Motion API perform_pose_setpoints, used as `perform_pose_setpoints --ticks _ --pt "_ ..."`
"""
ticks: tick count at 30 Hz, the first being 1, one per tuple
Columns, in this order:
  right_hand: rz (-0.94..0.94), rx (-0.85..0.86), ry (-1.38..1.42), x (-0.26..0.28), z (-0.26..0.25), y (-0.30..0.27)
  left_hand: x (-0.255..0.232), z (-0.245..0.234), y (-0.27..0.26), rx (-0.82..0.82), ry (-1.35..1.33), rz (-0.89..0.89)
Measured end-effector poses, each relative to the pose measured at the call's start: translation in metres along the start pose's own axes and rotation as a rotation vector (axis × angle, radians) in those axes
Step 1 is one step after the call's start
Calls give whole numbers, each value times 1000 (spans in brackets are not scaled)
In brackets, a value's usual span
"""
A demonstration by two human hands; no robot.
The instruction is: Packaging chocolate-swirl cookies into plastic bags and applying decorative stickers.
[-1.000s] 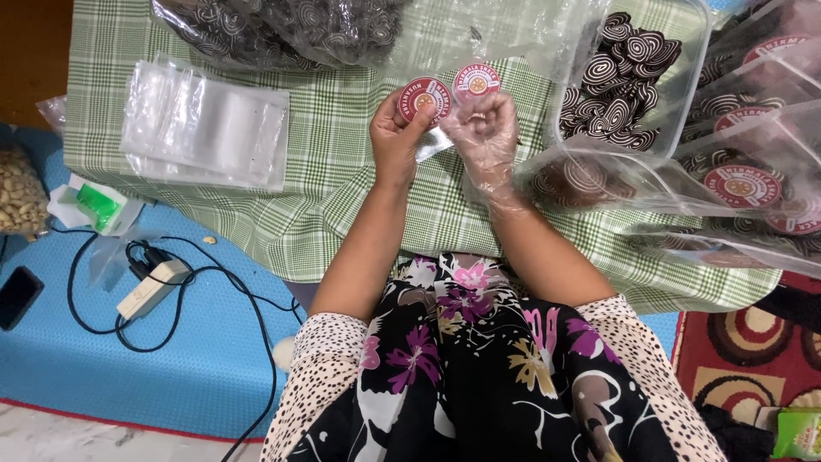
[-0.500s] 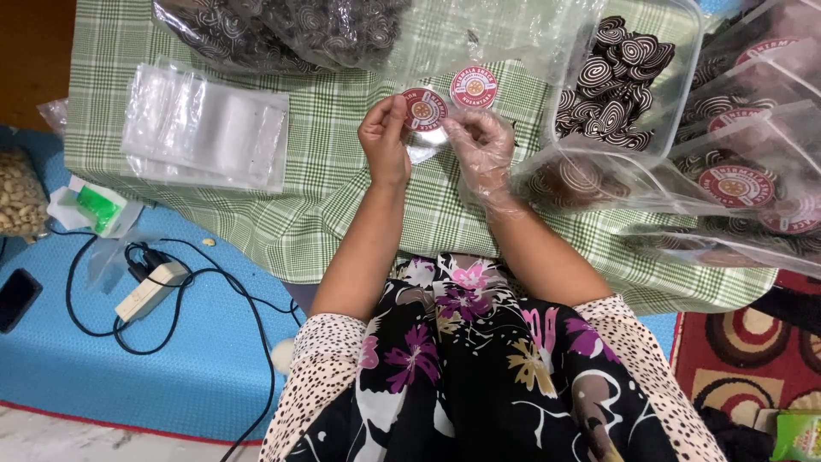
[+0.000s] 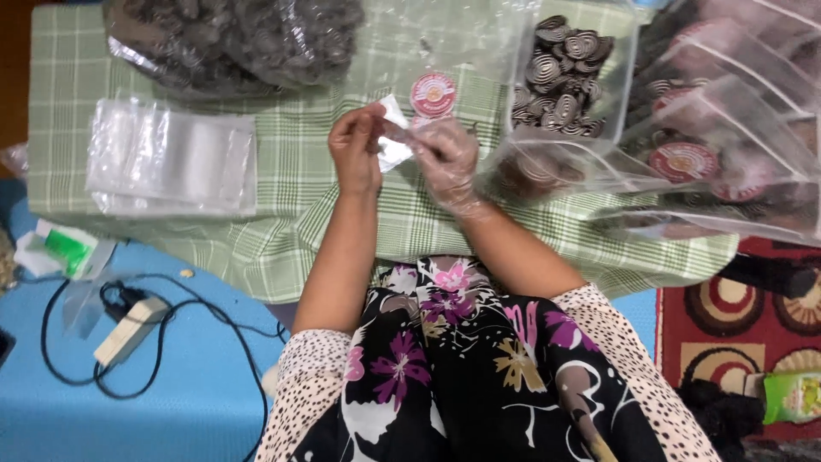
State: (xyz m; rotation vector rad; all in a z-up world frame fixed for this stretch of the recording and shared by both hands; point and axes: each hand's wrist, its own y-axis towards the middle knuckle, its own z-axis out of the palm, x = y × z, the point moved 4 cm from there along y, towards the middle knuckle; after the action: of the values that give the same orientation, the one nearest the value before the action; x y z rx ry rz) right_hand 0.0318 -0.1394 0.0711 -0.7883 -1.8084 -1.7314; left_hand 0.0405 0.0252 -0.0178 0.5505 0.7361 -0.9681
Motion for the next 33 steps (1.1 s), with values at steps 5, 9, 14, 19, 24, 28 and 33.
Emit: perform_pose_setpoints --ticks 5,9,14,19,24,28,33 --pt "8 7 -60 16 -8 -2 12 -11 3 -24 -66 4" --pt "-8 65 -197 48 -13 11 10 -3 -1 -16 -66 -30" --pt "-134 111 -429 103 -21 35 -8 18 -8 105 161 19" --pt "-198 106 -513 119 -32 29 -26 36 -10 138 253 3" --pt "-270 80 -414 151 -53 31 -31 55 -23 290 352 -11" --pt "-511 -181 -1208 193 -104 51 -35 97 -48 662 501 -17" --pt "-457 161 -371 221 -174 90 -34 135 -64 914 768 -121"
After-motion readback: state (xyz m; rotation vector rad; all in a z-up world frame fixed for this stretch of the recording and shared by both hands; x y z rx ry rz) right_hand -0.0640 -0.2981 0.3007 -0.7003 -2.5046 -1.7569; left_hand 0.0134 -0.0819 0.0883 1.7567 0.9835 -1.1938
